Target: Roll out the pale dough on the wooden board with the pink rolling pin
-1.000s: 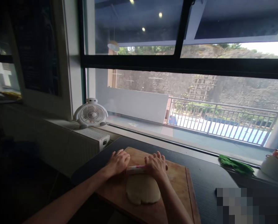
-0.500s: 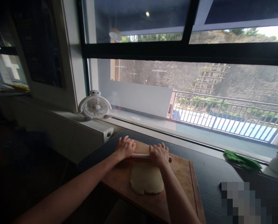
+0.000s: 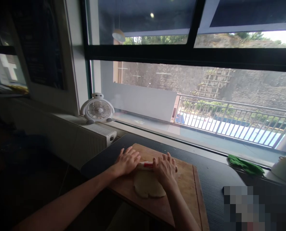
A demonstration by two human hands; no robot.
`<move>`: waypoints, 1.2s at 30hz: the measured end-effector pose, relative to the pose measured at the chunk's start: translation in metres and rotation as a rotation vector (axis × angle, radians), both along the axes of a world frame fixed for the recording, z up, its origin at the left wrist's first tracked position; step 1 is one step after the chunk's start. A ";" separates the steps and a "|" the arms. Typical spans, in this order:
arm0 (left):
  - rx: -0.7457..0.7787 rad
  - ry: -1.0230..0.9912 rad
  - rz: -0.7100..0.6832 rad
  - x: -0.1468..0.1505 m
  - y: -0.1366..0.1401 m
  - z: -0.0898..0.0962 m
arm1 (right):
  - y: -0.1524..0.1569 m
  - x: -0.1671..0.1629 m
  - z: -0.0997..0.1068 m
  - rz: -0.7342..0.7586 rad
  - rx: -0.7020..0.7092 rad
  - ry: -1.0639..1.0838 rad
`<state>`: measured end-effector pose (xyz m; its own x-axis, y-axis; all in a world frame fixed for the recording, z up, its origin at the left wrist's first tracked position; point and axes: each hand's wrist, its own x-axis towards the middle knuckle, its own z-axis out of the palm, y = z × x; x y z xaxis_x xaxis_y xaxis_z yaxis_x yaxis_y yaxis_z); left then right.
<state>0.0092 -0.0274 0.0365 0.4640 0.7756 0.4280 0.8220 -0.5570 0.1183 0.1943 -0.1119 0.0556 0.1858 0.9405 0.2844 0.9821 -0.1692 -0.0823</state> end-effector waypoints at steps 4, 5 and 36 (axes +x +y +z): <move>0.146 -0.042 -0.017 -0.003 -0.021 -0.003 | -0.013 -0.005 -0.006 -0.026 0.081 0.002; 0.141 -0.043 -0.010 -0.002 -0.019 -0.002 | -0.009 -0.004 -0.004 -0.025 0.058 0.009; -0.017 0.000 -0.158 0.029 -0.007 -0.002 | -0.044 0.005 -0.026 0.023 0.125 -0.077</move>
